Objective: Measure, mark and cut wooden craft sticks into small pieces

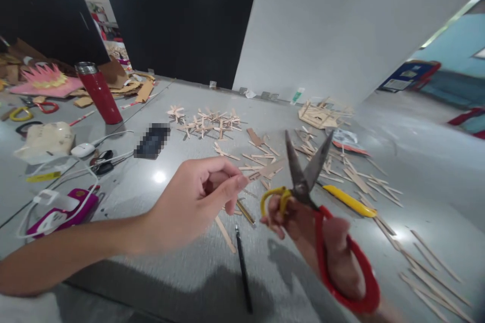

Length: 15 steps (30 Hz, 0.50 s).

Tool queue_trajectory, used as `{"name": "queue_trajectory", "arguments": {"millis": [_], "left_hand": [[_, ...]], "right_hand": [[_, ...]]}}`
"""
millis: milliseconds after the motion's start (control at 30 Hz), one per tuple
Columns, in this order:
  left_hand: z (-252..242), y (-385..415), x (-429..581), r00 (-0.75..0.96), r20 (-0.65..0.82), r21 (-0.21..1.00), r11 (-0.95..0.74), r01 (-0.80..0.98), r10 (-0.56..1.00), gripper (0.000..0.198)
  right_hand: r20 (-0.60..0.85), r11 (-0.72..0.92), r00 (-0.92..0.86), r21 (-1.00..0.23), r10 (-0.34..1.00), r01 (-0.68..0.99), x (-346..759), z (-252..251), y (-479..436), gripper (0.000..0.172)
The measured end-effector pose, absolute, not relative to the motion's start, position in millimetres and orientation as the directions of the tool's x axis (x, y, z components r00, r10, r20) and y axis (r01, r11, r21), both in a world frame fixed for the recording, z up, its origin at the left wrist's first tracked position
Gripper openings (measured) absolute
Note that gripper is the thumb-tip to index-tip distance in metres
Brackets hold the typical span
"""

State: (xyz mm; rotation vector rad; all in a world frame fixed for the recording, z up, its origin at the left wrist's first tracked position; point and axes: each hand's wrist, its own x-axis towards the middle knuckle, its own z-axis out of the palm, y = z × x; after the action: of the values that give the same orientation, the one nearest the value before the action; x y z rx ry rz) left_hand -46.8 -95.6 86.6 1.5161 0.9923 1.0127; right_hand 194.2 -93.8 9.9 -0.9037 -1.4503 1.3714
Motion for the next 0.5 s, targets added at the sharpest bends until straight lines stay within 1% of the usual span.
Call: {"name": "queue_trajectory", "arguments": {"millis": [67, 100, 133, 233, 300, 367, 500], "left_hand": [[86.7, -95.6, -43.7, 0.285, 0.143, 0.973, -0.187, 0.133, 0.948, 0.027], [85.7, -95.8, -42.6, 0.274, 0.153, 0.967, -0.201, 0.156, 0.949, 0.028], [84.0, -96.3, -41.6, 0.266, 0.158, 0.962, -0.209, 0.176, 0.951, 0.028], [76.8, -100.3, -38.4, 0.290, 0.153, 0.949, -0.223, 0.223, 0.945, 0.028], [71.9, -104.7, -35.5, 0.326, 0.156, 0.936, -0.244, 0.252, 0.933, 0.026], [67.7, -109.3, -32.3, 0.368, 0.165, 0.930, -0.268, 0.252, 0.915, 0.025], [62.0, -115.1, -27.9, 0.424, 0.174, 0.931, -0.289, 0.222, 0.889, 0.029]], "right_hand": [[0.151, 0.120, -0.370, -0.987, 0.917, -0.107, 193.7, -7.4, -109.3, 0.080], [0.209, 0.153, -0.409, -0.974, 0.888, -0.166, 194.9, -15.1, -117.2, 0.076], [0.248, 0.188, -0.402, -0.965, 0.881, -0.182, 196.4, -21.2, -124.9, 0.073], [0.203, 0.219, -0.486, -0.975, 0.850, -0.024, 198.5, -26.7, -143.6, 0.059], [0.206, 0.240, -0.487, -0.971, 0.849, 0.008, 197.3, -22.8, -150.0, 0.054], [0.221, 0.255, -0.484, -0.967, 0.847, 0.006, 195.6, -17.6, -152.0, 0.053], [0.213, 0.272, -0.541, -0.962, 0.814, 0.031, 193.8, -13.0, -151.8, 0.057]]}}
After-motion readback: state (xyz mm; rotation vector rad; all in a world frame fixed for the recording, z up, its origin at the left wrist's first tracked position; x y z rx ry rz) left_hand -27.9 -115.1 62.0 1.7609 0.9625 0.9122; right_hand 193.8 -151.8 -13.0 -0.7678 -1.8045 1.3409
